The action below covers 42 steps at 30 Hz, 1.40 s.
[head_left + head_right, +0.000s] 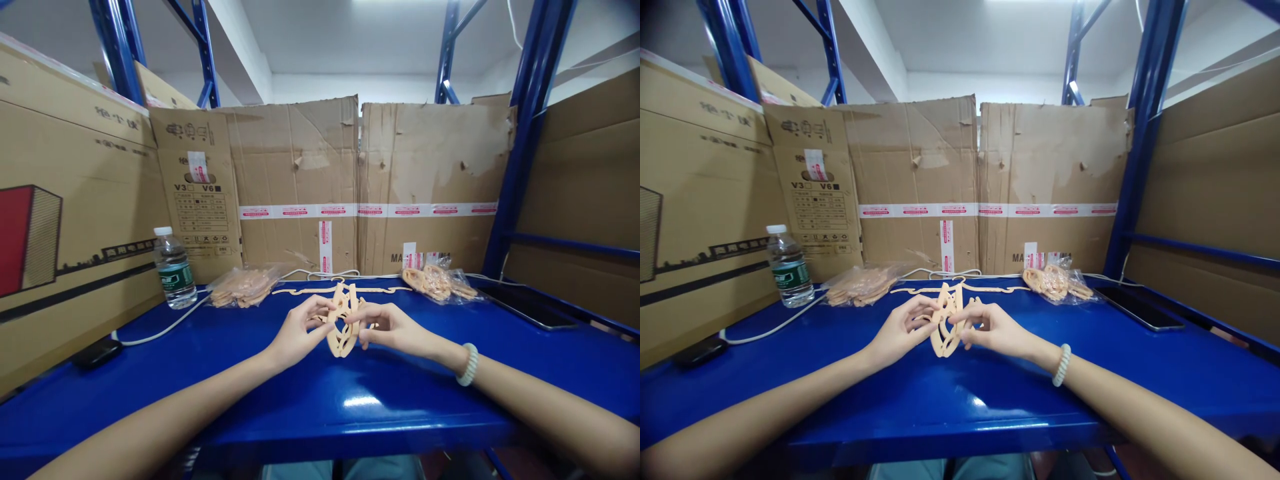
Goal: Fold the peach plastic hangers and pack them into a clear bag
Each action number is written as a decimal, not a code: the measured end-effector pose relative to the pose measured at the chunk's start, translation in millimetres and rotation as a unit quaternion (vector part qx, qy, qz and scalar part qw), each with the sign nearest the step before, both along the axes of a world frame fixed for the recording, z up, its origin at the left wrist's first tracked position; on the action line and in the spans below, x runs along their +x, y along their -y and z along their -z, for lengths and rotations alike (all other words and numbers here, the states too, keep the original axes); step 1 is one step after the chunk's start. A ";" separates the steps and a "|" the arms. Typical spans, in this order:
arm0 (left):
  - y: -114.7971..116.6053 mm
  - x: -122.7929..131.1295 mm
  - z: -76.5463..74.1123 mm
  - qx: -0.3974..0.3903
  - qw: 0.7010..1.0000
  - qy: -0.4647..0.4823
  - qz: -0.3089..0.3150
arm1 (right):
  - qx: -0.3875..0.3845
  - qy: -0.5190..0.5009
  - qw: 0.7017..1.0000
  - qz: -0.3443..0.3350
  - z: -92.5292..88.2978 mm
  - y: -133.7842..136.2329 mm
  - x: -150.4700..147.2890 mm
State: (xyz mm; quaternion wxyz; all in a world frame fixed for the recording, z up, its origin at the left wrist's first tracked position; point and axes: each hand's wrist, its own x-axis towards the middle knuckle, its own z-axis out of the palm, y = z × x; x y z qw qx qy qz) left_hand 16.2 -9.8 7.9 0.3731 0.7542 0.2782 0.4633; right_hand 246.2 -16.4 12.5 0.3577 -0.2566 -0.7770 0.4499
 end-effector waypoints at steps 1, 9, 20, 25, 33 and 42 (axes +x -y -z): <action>-0.4 0.2 0.2 -0.007 1.000 0.001 -0.006 | 0.009 0.001 1.000 -0.004 -1.3 1.6 -0.6; -4.6 0.9 1.6 -0.034 0.998 0.000 -0.044 | 0.124 0.060 0.990 0.031 -9.7 9.9 -2.5; 1.5 -0.7 1.6 0.027 0.997 -0.061 0.040 | 0.048 0.064 0.996 -0.033 -12.9 3.7 4.3; -0.6 -2.9 -0.6 0.038 0.997 -0.058 0.033 | -0.030 0.030 0.999 0.024 -16.8 -8.4 15.3; -17.5 -14.5 3.8 0.084 0.983 -0.140 -0.086 | 0.005 0.247 0.958 0.147 -37.0 -26.9 67.1; -5.9 -16.2 3.5 0.184 0.913 -0.360 -0.054 | 0.084 0.416 0.903 0.065 -36.3 -22.8 71.1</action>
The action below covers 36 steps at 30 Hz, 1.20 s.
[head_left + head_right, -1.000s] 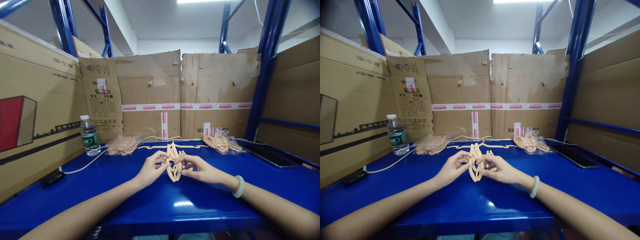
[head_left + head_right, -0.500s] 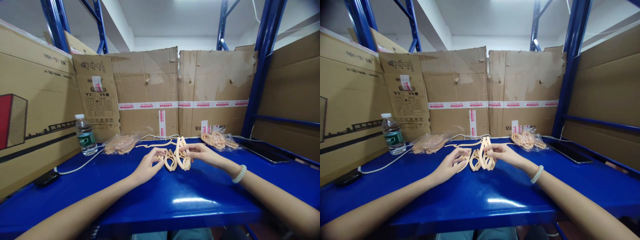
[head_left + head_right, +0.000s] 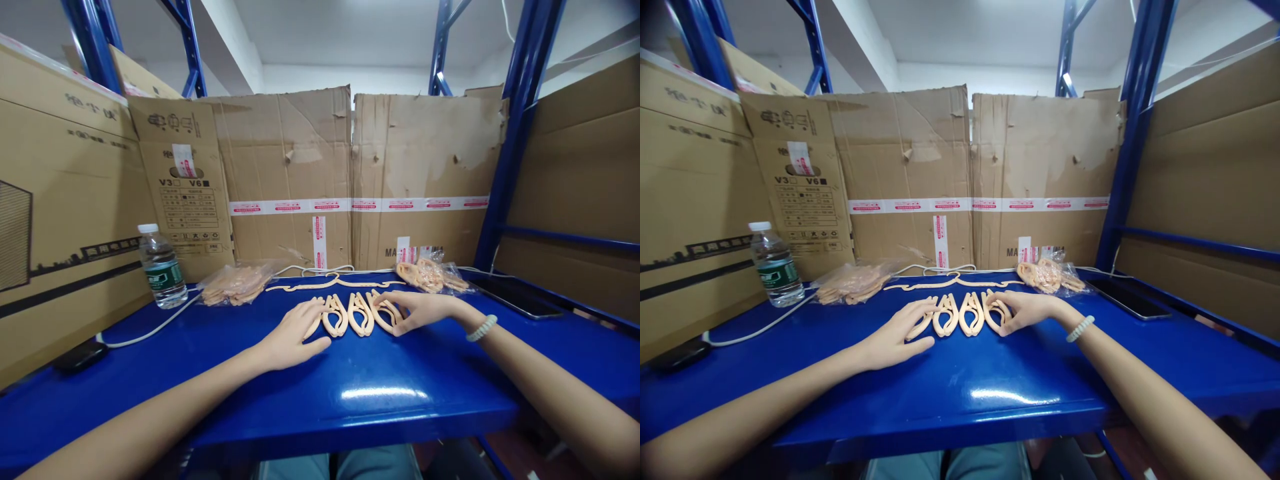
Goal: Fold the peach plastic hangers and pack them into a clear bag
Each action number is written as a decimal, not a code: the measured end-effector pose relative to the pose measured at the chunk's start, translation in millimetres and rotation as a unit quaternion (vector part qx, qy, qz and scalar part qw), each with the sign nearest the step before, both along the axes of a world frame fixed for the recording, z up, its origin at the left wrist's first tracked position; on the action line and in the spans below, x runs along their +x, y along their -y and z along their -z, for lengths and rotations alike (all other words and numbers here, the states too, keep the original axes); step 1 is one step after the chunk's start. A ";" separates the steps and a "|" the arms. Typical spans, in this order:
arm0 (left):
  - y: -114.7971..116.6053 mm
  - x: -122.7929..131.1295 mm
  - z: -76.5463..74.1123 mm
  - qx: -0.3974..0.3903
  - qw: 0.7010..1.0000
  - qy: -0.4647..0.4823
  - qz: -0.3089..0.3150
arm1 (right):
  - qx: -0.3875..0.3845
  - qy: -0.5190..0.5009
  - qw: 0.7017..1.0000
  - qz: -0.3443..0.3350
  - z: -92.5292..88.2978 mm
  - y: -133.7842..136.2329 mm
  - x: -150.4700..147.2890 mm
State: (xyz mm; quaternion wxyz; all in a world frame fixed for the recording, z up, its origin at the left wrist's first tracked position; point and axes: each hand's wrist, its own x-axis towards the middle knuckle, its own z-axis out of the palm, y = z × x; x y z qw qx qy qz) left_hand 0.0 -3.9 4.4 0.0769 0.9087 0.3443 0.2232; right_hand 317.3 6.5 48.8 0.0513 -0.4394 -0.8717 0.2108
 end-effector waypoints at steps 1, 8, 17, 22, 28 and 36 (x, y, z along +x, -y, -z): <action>2.4 -0.5 -0.7 -0.006 1.000 -0.027 0.002 | 0.008 0.004 1.000 -0.006 0.9 -0.7 -0.1; 11.4 -2.3 -3.5 -0.048 0.989 -0.138 0.007 | 0.015 0.020 1.000 -0.012 7.6 -5.9 1.4; 10.0 -2.3 -7.4 -0.050 0.983 -0.177 -0.025 | 0.063 0.016 0.998 -0.001 17.7 -10.3 -4.6; 2.3 -6.0 -3.8 -0.053 0.985 -0.161 -0.033 | 0.070 -0.010 0.998 -0.002 21.1 -10.0 -8.7; -4.9 -9.9 3.9 -0.044 0.993 -0.108 -0.017 | 0.068 -0.021 0.997 -0.003 20.7 -8.8 -10.8; -4.1 -7.9 3.3 -0.044 0.994 -0.097 -0.024 | 0.074 -0.009 0.997 -0.004 20.5 -9.4 -11.6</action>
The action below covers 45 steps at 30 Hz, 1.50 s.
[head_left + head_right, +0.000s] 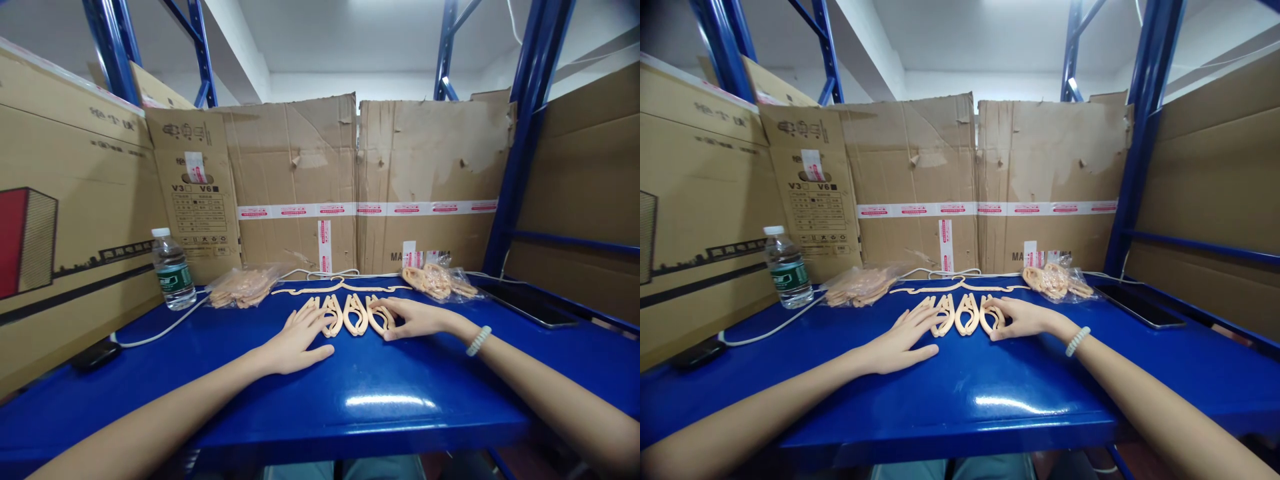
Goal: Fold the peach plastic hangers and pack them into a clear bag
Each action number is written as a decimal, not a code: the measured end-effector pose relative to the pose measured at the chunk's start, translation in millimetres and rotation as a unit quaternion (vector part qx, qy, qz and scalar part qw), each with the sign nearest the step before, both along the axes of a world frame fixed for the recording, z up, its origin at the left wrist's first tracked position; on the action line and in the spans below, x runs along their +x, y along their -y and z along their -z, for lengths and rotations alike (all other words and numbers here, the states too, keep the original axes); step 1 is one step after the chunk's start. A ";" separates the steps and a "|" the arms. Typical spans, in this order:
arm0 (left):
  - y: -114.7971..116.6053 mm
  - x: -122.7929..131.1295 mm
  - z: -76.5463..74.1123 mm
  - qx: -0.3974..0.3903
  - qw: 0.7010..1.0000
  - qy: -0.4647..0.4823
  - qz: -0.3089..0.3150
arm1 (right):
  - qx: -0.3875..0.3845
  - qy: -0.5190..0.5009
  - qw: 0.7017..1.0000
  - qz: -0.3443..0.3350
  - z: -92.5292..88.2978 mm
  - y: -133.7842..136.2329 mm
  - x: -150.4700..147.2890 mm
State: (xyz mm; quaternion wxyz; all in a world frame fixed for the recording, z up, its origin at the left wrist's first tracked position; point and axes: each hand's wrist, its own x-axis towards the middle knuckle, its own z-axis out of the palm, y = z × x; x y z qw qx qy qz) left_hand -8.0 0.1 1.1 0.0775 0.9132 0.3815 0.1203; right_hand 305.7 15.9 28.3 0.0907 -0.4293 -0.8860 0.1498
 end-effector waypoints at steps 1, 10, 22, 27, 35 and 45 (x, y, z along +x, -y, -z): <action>0.1 0.4 -0.2 0.001 1.000 -0.002 -0.001 | 0.001 -0.001 1.000 0.000 0.1 -0.2 0.1; 3.5 3.0 -4.0 -0.008 0.999 0.030 -0.015 | 0.001 -0.003 1.000 0.003 -0.6 -0.1 0.0; -19.8 1.8 7.5 0.013 0.985 0.152 -0.078 | 0.007 -0.003 1.000 0.001 1.3 -1.5 0.8; -21.4 0.2 7.4 0.027 0.981 0.169 -0.092 | 0.006 -0.003 1.000 0.002 1.1 -1.6 0.8; -24.1 -2.3 6.8 0.054 0.980 0.157 -0.111 | 0.012 -0.003 1.000 -0.001 4.2 -5.1 3.0; -27.7 -4.5 9.6 0.075 0.972 0.182 -0.130 | 0.119 -0.058 0.987 0.090 9.1 -25.2 19.3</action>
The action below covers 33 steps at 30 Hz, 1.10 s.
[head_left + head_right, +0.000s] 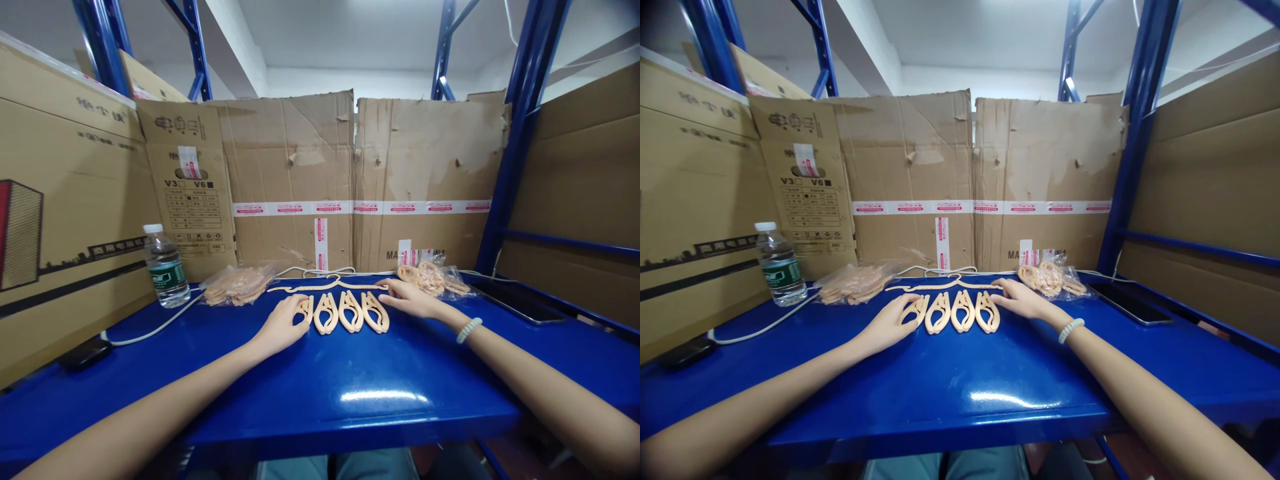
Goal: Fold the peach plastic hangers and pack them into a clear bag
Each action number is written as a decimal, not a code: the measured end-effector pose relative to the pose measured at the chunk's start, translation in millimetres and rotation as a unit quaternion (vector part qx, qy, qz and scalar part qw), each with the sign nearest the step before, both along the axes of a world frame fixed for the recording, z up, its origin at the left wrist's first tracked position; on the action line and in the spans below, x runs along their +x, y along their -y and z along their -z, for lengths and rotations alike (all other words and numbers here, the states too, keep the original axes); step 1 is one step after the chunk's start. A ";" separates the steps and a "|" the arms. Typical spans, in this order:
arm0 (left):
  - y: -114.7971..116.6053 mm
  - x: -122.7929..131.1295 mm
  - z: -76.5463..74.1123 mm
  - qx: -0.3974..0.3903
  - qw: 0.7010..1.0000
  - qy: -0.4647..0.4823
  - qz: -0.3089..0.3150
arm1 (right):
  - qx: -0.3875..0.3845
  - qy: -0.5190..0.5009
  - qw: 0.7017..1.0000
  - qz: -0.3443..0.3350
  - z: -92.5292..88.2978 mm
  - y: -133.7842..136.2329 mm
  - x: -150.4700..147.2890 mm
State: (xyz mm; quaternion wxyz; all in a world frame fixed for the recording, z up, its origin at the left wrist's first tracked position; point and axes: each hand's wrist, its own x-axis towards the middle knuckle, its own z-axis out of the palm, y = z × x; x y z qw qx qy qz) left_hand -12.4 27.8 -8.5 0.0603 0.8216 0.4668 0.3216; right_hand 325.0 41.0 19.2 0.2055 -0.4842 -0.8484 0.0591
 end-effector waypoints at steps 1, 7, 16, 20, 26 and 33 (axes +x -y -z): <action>0.3 0.1 -0.6 0.001 1.000 0.002 -0.004 | 0.023 -0.001 1.000 0.015 2.2 -5.9 3.8; 1.0 0.7 -3.7 -0.001 1.000 0.013 -0.022 | 0.069 0.044 0.996 0.043 22.9 -39.9 19.3; -1.2 0.8 -2.7 0.007 0.999 0.034 -0.011 | 0.080 0.070 0.994 0.026 38.9 -48.5 17.4; 0.4 2.1 -3.1 0.003 0.999 0.046 -0.003 | 0.104 0.065 0.992 0.030 36.0 -45.6 12.3; 2.6 3.7 -3.6 0.012 0.999 0.048 0.017 | 0.111 0.048 0.992 0.019 34.1 -44.4 10.2; 4.4 4.6 -4.6 0.010 0.998 0.054 0.033 | 0.097 0.009 0.995 0.023 33.6 -45.1 11.5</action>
